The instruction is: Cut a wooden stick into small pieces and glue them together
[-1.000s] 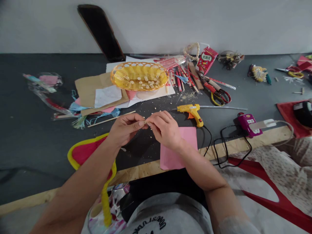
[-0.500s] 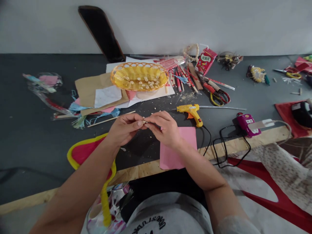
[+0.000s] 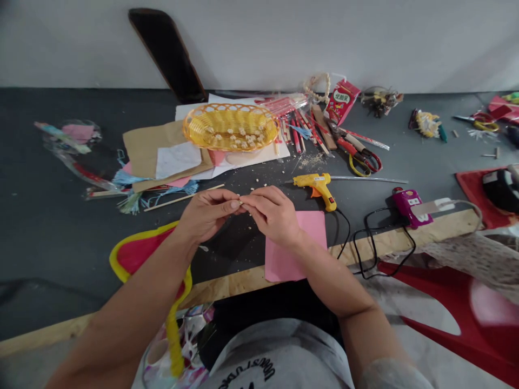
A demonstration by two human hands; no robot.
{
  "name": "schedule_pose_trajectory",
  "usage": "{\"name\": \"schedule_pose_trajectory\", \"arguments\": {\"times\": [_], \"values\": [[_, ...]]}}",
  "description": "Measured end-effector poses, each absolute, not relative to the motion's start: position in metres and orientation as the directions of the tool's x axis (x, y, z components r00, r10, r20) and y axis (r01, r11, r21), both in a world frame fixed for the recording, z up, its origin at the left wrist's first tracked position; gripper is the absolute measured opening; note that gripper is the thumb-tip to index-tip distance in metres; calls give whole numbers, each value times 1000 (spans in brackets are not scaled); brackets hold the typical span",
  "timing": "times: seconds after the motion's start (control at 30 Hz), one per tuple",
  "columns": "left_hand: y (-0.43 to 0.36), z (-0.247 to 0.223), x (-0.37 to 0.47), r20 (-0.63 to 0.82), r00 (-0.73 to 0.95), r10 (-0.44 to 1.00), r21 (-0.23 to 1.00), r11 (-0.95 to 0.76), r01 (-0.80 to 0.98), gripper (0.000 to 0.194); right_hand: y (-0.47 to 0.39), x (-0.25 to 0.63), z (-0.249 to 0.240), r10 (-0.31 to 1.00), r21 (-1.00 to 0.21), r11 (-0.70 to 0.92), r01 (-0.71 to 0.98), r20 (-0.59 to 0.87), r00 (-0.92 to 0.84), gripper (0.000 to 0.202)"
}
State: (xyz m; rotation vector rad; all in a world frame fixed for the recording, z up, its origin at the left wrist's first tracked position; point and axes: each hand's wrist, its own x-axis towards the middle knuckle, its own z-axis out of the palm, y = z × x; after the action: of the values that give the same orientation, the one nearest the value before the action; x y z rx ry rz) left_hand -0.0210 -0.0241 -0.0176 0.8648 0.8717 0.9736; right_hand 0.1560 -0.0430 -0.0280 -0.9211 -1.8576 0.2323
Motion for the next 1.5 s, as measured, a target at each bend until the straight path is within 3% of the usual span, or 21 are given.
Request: {"name": "schedule_pose_trajectory", "arguments": {"times": [0.27, 0.57, 0.87, 1.5], "values": [[-25, -16, -18, -216, 301, 929, 902, 308, -303, 29, -43, 155, -29, 692, -552, 683, 478, 698, -184, 16], [-24, -11, -21, -267, 343, 901, 873, 377, -310, 31, -45, 157, -22, 800, -724, 599, 343, 563, -209, 22], [-25, -14, -22, -214, 362, 907, 893, 332, -305, 30, -43, 156, -21, 764, -677, 639, 364, 614, -200, 12], [-25, -15, -23, -220, 338, 915, 913, 315, -260, 27, -43, 158, -21, 779, -709, 623, 330, 599, -184, 14]]}}
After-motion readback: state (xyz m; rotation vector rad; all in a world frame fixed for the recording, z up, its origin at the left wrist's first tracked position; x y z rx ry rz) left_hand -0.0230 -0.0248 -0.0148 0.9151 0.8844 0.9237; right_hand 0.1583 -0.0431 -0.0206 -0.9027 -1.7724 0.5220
